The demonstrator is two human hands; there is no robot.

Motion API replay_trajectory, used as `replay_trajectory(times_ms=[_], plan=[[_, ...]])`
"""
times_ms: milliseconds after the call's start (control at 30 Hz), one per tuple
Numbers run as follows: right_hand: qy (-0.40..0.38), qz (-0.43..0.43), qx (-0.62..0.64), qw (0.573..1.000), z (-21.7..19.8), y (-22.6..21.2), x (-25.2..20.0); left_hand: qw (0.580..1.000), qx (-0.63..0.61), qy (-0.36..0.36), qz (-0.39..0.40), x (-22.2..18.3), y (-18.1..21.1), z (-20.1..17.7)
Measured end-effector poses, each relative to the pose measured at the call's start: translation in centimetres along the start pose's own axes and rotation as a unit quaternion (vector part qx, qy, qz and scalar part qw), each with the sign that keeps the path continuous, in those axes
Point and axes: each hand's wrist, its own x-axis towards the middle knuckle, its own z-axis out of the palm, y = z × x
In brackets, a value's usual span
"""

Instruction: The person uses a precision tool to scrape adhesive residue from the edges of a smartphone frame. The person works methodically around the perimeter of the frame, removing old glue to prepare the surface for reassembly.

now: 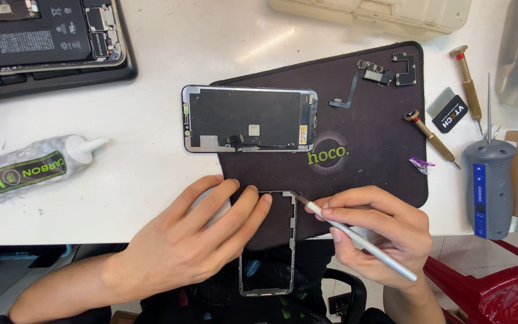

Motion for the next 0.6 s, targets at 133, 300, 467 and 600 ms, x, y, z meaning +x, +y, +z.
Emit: replay_trajectory(times_ms=[133,300,467,600], plan=[[0.002,0.009,0.007,1.000,-0.10,0.32,-0.11,1.000,-0.005,0.012,-0.007,-0.05,-0.07,0.10],[-0.002,0.008,-0.016,1.000,-0.04,0.30,-0.04,1.000,-0.018,0.012,-0.022,-0.02,0.07,0.27],[-0.005,0.017,-0.017,1.000,0.02,-0.05,0.32,0.999,-0.022,0.011,-0.024,-0.13,0.06,0.45],[-0.002,0.038,0.000,0.999,0.37,-0.40,0.56,0.999,-0.027,0.014,-0.021,-0.20,0.08,0.59]])
